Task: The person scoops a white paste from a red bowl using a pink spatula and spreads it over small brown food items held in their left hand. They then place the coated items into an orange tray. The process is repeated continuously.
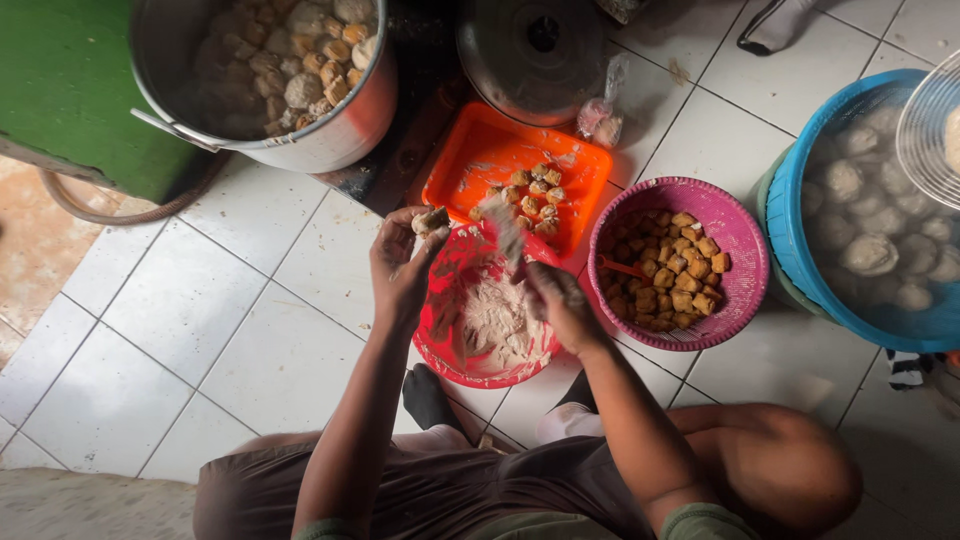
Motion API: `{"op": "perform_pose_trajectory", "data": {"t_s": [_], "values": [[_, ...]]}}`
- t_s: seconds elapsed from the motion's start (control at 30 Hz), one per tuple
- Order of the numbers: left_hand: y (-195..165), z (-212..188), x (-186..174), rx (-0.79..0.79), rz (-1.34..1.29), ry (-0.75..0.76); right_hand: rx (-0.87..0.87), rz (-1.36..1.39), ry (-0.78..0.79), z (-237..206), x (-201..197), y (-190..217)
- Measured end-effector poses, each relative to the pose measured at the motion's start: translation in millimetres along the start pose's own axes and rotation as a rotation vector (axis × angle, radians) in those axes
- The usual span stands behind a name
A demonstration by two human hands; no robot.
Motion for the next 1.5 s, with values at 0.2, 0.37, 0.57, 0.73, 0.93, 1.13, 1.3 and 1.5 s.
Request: {"op": "perform_pose_trajectory", "data": {"t_s": [0.2,0.37,0.57,0.73,0.93,1.13,1.3,1.5], "values": [[145,8,-1,-0.394,0.316,-0.060,-0.189,0.133,-0.256,-22,-83,51],[184,46,14,-0.284,0.896,0.032,-0.186,0.118,-0.409,-41,-136,57],[193,112,18,-0.096,1.034,0.004,-0.158,0.067,-0.506,-55,-194,33],[188,96,3,-0.061,0.861,0.075,-0.088,0.118,-0.704,-74,-263,7],[182,25,18,-0.145,0.917,0.123,0.136,-0.291,-0.954,-82,-304,-40],[201,-33,45,-0.209,0.954,0.183,0.142,-0.375,-0.960,-69,-301,-70],[209,-56,65,-0.252,0.900,0.254,0.063,-0.668,-1.015,-32,-293,-39],[201,-77,83,-0.304,0.827,0.289,0.326,-0.836,-1.119,-17,-297,-37]]}}
Point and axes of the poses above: each hand's wrist, its own z-axis towards the middle knuckle, its own x-axis out of the palm, y = z × x, the point moved 10 cm from there along z, towards the middle knuckle, and after that the axes turned 13 degrees about y, right-handed, at the moved point
